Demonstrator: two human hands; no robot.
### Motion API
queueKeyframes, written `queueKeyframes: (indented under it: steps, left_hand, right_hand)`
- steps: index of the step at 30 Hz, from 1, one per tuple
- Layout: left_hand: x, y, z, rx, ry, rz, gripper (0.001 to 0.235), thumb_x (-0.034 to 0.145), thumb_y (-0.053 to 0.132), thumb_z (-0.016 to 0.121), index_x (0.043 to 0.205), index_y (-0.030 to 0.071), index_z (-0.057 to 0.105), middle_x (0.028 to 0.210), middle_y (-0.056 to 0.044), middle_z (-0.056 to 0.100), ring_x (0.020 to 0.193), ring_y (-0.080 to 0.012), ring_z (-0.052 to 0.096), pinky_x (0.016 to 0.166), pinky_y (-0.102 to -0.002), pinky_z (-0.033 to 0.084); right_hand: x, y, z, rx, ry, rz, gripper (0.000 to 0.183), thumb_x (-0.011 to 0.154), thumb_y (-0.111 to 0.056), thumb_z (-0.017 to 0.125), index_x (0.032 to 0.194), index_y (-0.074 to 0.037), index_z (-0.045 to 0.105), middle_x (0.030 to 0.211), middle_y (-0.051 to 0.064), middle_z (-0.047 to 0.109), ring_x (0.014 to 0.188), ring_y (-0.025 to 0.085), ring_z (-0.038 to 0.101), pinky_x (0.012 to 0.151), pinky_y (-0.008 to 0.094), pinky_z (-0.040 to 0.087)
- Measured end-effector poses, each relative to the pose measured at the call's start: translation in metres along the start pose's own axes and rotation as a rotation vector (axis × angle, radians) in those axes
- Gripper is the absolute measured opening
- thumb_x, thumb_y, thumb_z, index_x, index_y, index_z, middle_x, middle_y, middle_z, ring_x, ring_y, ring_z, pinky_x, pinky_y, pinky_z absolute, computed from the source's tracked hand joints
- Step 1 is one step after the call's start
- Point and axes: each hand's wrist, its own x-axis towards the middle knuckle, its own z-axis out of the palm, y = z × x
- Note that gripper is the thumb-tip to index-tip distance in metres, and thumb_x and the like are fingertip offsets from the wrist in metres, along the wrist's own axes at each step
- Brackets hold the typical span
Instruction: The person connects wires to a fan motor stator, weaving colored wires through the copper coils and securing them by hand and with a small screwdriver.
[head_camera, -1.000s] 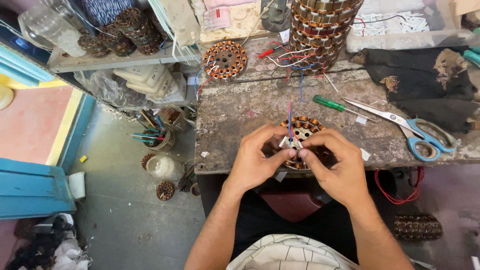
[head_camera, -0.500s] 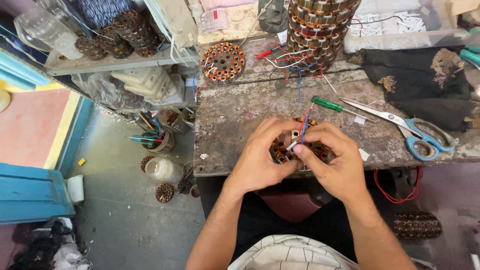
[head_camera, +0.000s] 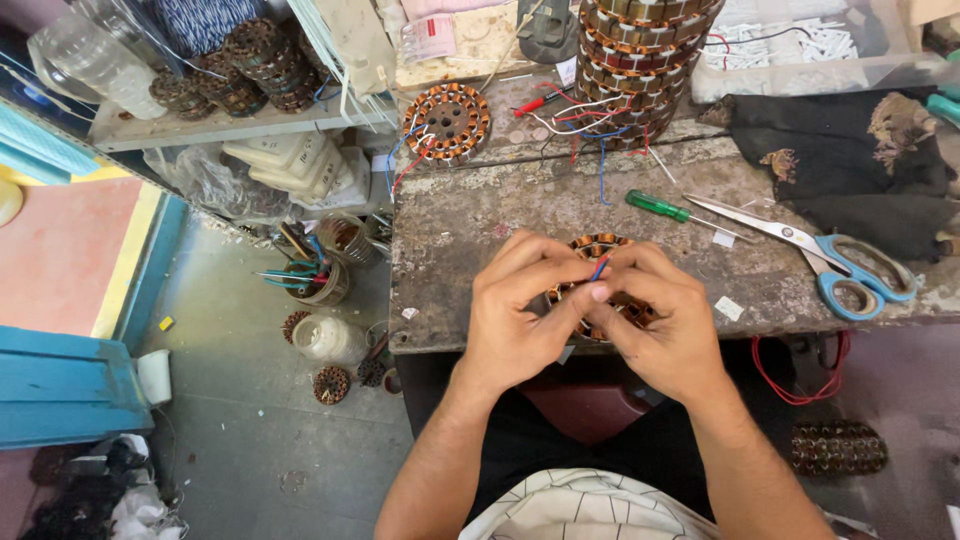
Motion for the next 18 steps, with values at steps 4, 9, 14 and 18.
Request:
queueKeyframes:
  steps: [4,9,14,18]
  left_hand:
    - [0.0,-0.001,0.001,0.001,0.045,-0.043,0.016,0.087,0.01,0.084,0.101,0.007,0.077,0.096,-0.006,0.073,0.089,-0.0198,0.068,0.08,-0.031,0.054]
    - [-0.001,-0.003,0.003,-0.055,0.07,-0.082,0.015,0.09,0.008,0.082,0.104,0.005,0.076,0.097,-0.007,0.072,0.09,-0.0181,0.07,0.081,-0.03,0.056]
    - [-0.001,-0.004,0.01,-0.122,0.057,-0.091,0.017,0.09,0.006,0.081,0.107,0.004,0.076,0.099,-0.008,0.072,0.091,-0.016,0.071,0.081,-0.028,0.057]
    - [-0.001,-0.004,0.014,-0.153,0.058,-0.097,0.017,0.091,0.005,0.081,0.107,0.003,0.076,0.099,-0.008,0.072,0.09,-0.0151,0.071,0.079,-0.027,0.057]
  right_hand:
    - [-0.002,-0.004,0.003,-0.248,-0.05,-0.082,0.023,0.079,-0.007,0.082,0.098,0.0,0.072,0.11,0.012,0.066,0.113,0.032,0.06,0.094,0.041,0.049]
    - [-0.003,-0.011,-0.007,-0.202,-0.063,-0.021,0.039,0.071,-0.011,0.084,0.106,-0.002,0.069,0.121,0.013,0.063,0.121,0.031,0.058,0.102,0.042,0.047]
    - [-0.005,-0.003,-0.006,0.031,-0.046,0.092,0.036,0.079,-0.012,0.083,0.112,-0.004,0.069,0.125,0.01,0.064,0.118,0.027,0.064,0.099,0.037,0.052]
    - [0.0,0.005,0.006,-0.057,-0.077,0.019,0.035,0.079,-0.01,0.08,0.111,-0.001,0.067,0.125,0.012,0.064,0.123,0.031,0.06,0.102,0.04,0.049]
